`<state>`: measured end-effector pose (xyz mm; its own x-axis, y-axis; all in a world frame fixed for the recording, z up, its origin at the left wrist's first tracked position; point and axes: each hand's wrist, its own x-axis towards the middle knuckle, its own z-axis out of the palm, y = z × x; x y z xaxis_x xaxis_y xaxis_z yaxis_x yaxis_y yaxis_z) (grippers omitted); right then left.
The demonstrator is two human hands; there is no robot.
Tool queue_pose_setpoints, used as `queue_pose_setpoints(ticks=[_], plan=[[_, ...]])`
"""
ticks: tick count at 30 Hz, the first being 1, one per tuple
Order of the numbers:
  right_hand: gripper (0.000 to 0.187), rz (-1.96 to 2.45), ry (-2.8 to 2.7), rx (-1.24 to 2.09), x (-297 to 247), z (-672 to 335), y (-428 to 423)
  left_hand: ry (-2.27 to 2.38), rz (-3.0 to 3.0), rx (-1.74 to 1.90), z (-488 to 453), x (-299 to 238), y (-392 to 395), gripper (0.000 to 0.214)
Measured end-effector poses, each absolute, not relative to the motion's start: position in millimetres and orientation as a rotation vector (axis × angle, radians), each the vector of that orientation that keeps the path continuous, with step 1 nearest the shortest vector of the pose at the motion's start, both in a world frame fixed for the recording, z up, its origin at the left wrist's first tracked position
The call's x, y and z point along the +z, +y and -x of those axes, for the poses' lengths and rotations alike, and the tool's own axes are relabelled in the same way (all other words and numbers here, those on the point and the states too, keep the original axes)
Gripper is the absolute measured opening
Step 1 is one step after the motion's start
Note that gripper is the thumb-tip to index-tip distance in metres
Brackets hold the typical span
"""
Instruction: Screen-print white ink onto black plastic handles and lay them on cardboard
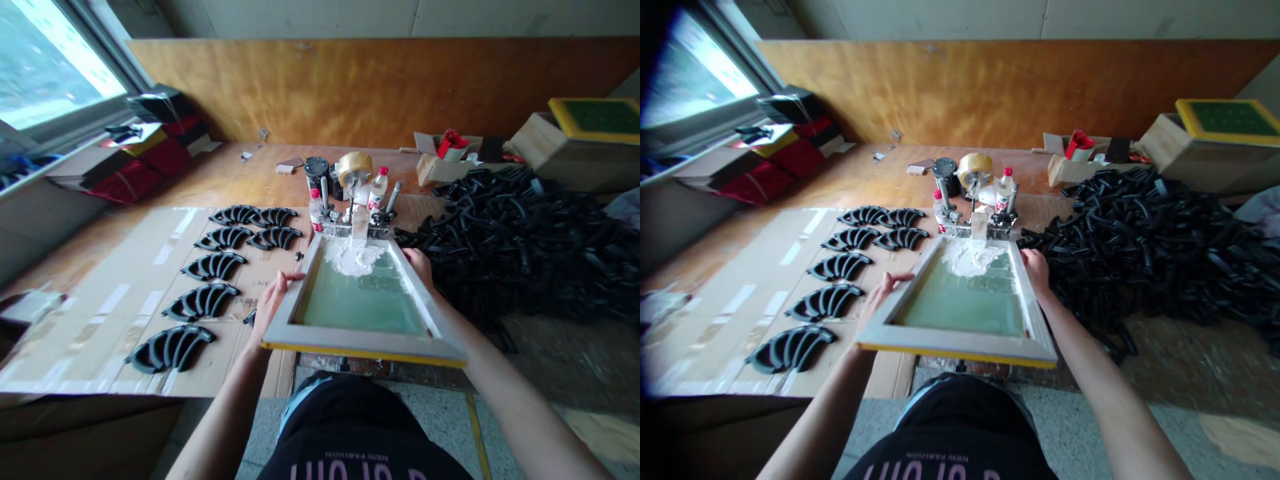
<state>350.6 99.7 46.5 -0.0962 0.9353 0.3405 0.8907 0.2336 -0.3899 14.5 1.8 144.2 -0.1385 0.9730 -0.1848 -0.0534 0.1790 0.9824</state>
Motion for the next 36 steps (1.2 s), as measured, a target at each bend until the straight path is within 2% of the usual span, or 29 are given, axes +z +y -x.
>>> queue_pose_setpoints(ticks=[3,6,7,11,13,18,21,23,26,30,31,34,36], plan=[[0.033,1.615,-1.854,0.024,68,-345,121,1.412,-0.923,0.955,-3,94,-19,0.066],[0.053,1.451,-2.035,0.003,87,-304,142,1.44,-0.923,0.906,-2,45,-23,0.082],[0.05,1.452,-2.133,0.029,90,-289,146,1.459,-0.937,0.901,-3,33,-22,0.083],[0.015,1.594,-2.433,0.169,83,-255,140,1.492,-0.982,0.881,-3,7,-18,0.077],[0.009,1.49,-2.546,0.191,76,-258,122,1.488,-0.975,0.866,-2,5,-18,0.076],[0.012,0.903,-2.822,0.354,79,-281,89,1.477,-0.939,0.885,-2,9,-21,0.076],[0.009,0.998,-2.752,0.357,83,-281,90,1.47,-0.927,0.889,-3,13,-21,0.077],[0.013,1.1,-2.661,0.252,79,-277,89,1.461,-0.912,0.892,-3,15,-20,0.078],[0.02,1.009,-2.667,0.198,69,-275,81,1.466,-0.886,0.888,-4,18,-20,0.079],[0.013,1.062,-2.616,0.303,76,-274,90,1.441,-0.856,0.891,-5,31,-21,0.078],[0.017,1.148,-2.554,0.302,82,-272,100,1.431,-0.852,0.894,-5,37,-21,0.079],[0.048,1.411,-2.351,0.22,101,-270,136,1.382,-0.85,0.934,-3,65,-20,0.075],[0.055,1.536,-2.232,0.153,110,-282,157,1.342,-0.826,0.973,-2,87,-16,0.067]])
